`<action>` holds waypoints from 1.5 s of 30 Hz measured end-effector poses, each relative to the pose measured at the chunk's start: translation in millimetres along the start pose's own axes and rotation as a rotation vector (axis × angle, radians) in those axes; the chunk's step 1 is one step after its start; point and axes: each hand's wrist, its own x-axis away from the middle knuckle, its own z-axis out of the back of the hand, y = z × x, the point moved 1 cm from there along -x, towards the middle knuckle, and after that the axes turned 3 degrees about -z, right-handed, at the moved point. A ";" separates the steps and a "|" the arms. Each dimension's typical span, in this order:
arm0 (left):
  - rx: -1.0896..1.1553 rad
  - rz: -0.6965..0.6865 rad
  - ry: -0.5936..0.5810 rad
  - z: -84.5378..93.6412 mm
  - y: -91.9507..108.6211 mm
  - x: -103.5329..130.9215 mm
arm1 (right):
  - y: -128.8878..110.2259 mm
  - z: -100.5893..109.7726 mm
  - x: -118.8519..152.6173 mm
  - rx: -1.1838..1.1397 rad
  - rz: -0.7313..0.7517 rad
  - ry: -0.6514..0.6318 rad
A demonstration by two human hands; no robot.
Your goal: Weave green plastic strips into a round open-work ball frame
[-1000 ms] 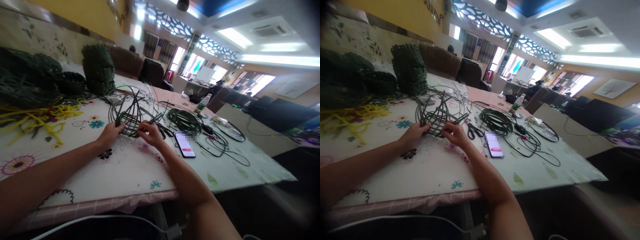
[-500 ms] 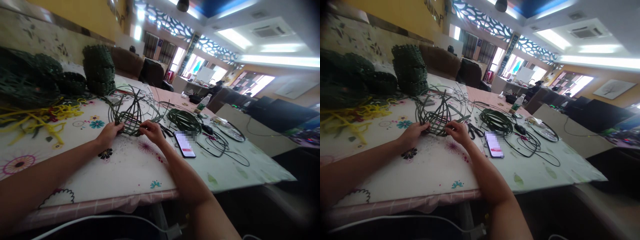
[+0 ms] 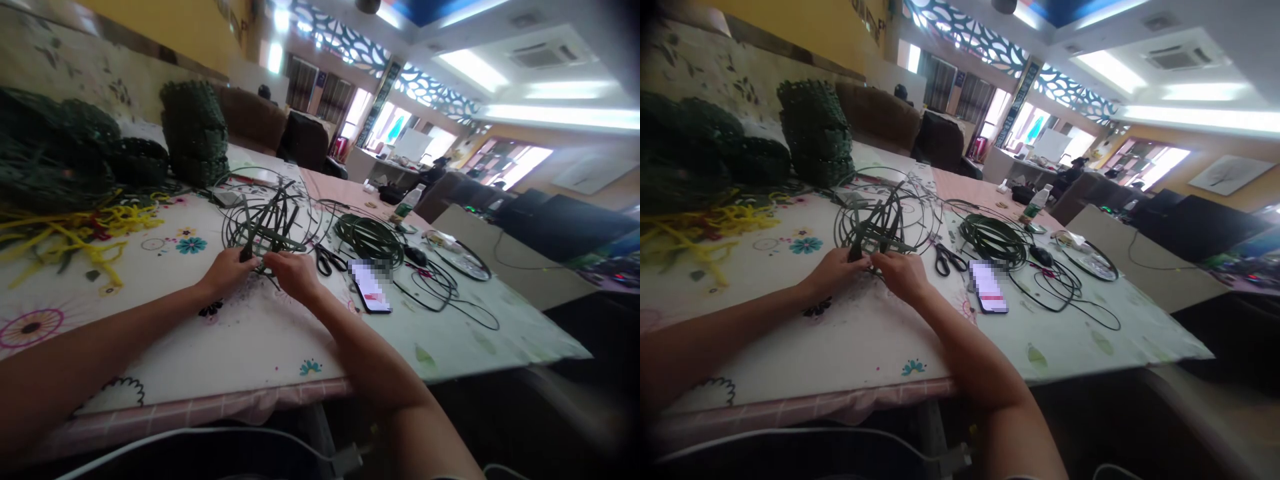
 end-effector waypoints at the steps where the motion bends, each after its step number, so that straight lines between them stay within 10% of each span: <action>1: 0.002 -0.021 -0.020 -0.4 0.5 0.0 | -2.9 -0.2 -0.2 0.079 0.035 -0.025; 10: 0.225 -0.036 -0.225 3.7 1.9 -2.7 | 5.6 -10.5 -8.8 -0.001 -0.005 0.012; 26: 0.592 0.146 0.092 6.7 -0.1 -6.7 | 0.5 -6.5 -7.9 0.053 -0.018 0.101; 35: 0.431 0.058 -0.058 32.9 -2.1 -14.4 | 23.7 -5.5 -9.0 -0.168 -0.073 0.146; 45: 0.202 -0.050 0.214 44.4 -1.9 -20.4 | 25.3 0.3 -10.1 -0.353 -0.093 0.091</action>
